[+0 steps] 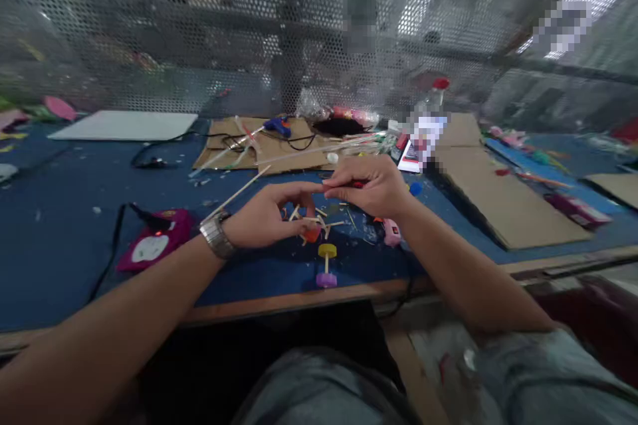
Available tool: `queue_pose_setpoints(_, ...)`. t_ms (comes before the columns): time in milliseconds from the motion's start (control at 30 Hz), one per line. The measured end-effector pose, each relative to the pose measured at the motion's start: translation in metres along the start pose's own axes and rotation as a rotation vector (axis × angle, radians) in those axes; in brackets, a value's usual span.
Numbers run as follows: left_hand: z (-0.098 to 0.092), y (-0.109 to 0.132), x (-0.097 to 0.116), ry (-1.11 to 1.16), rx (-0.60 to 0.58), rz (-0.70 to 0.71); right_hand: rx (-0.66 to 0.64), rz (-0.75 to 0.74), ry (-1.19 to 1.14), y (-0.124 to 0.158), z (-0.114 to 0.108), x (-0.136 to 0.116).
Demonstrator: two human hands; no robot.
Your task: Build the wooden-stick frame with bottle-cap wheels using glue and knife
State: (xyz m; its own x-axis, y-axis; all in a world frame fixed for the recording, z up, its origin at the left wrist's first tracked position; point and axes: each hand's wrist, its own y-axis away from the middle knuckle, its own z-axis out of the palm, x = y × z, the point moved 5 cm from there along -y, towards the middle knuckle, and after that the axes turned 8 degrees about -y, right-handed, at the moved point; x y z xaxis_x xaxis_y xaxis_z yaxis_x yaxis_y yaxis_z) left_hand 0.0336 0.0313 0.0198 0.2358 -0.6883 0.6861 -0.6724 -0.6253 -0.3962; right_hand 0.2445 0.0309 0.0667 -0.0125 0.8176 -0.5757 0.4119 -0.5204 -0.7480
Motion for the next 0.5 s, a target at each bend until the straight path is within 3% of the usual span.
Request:
queue_pose_setpoints(233, -0.004, -0.002, 0.010, -0.028, 0.014, 0.041, -0.046, 0.146, -0.050, 0.000, -0.001, 0.004)
queue_pose_setpoints(500, -0.003, -0.004, 0.012, -0.062, 0.013, 0.078, 0.012, 0.343, -0.165, 0.003, -0.003, 0.009)
